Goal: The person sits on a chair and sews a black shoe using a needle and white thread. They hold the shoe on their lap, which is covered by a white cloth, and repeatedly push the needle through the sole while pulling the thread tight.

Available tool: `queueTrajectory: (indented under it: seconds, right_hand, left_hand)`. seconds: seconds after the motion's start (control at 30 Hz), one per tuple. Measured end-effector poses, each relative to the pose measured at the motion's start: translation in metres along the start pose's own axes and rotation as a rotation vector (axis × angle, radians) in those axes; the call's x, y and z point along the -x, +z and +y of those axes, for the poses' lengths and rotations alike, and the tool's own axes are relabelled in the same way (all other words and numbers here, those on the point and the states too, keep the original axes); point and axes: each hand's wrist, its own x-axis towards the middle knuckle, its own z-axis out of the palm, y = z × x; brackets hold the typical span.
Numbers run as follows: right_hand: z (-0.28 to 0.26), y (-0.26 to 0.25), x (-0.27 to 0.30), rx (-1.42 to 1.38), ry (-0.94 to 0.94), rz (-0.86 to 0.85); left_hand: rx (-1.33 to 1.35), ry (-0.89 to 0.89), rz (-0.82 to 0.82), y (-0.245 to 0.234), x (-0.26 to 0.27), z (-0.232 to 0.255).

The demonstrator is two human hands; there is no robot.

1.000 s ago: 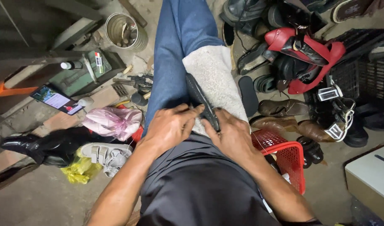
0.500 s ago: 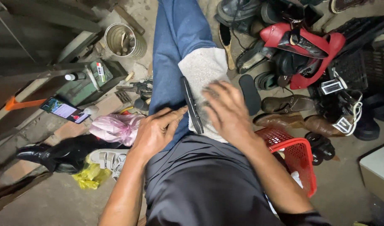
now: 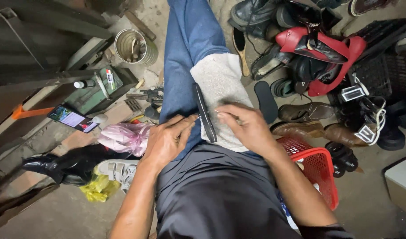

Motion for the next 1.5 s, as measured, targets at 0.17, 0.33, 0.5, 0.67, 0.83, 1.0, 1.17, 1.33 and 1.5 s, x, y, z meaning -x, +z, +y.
queueTrajectory:
  seconds: [0.17,0.33,0.5,0.67,0.83,1.0,1.17,1.33,1.5]
  right_hand:
    - [-0.010,0.010,-0.006,0.293,-0.079,-0.099]
    - [-0.028,0.002,-0.002,0.400,-0.063,-0.140]
    - [-0.015,-0.001,0.003,0.336,-0.069,-0.110]
    - [-0.017,0.000,0.005,0.303,-0.088,-0.131]
    - [-0.022,0.004,0.005,0.234,-0.024,-0.098]
    - [-0.012,0.008,-0.001,0.269,-0.052,-0.098]
    - [-0.020,0.003,0.006,0.297,0.009,-0.143]
    - [-0.009,-0.024,0.021,0.085,0.049,-0.108]
    - [-0.008,-0.017,0.019,-0.522,0.002,-0.134]
  left_hand:
    - [0.065,-0.019,-0.021,-0.004,-0.007,0.005]
    - [0.409,-0.167,-0.058,0.003,-0.008,0.001]
    - [-0.022,-0.108,-0.063,0.003,-0.001,0.005]
    - [0.074,-0.216,-0.134,0.002,-0.002,0.008]
    - [-0.150,-0.498,-0.245,-0.002,0.014,-0.007]
    - [-0.164,-0.846,-0.228,-0.018,0.065,-0.053]
    - [-0.016,-0.713,-0.070,-0.002,0.047,-0.025]
    - [0.311,-0.676,-0.016,0.017,0.042,-0.031]
    - [0.576,-0.624,0.105,0.012,0.043,-0.027]
